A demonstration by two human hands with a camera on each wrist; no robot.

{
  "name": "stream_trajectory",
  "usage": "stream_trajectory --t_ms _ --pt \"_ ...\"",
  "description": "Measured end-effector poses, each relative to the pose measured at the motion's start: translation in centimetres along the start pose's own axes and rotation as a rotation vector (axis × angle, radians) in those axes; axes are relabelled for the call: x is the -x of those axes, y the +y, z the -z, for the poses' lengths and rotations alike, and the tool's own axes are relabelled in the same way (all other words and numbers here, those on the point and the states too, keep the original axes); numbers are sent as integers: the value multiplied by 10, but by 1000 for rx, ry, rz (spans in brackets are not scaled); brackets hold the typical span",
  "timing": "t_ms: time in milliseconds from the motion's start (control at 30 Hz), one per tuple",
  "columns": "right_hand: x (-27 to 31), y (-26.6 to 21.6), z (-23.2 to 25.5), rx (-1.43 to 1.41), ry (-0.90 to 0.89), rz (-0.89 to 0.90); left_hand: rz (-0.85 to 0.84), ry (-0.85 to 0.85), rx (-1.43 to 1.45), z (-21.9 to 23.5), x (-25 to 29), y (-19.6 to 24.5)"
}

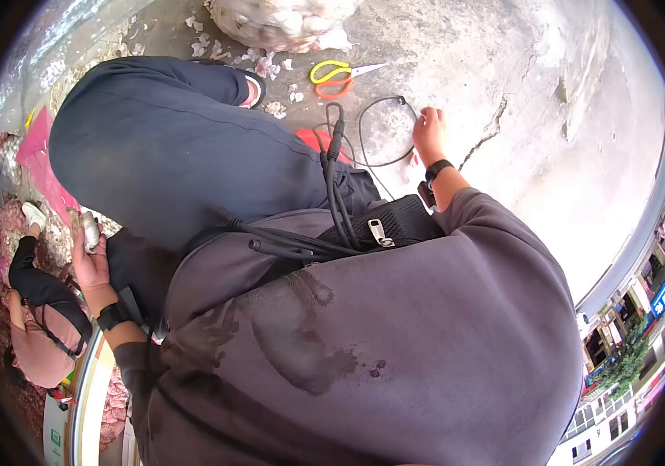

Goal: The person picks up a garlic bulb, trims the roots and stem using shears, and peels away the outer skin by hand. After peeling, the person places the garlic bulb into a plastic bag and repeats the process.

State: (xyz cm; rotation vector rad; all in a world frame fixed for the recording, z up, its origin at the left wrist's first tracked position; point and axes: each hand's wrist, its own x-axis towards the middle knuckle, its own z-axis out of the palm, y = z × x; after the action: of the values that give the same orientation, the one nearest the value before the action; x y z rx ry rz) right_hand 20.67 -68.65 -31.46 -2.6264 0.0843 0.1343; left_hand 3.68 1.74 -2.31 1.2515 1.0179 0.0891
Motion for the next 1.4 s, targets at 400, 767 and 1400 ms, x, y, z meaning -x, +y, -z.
stream_trajectory --t_ms 400,767,1400 --pt "-89 -144 -144 -3 -779 -224 -56 -67 -5 -25 34 -4" --pt "-95 -127 -147 -263 -617 -437 -244 -48 110 -37 32 -1" --pt "2 -469 240 -1287 -1259 157 -220 -296 593 -64 58 64"
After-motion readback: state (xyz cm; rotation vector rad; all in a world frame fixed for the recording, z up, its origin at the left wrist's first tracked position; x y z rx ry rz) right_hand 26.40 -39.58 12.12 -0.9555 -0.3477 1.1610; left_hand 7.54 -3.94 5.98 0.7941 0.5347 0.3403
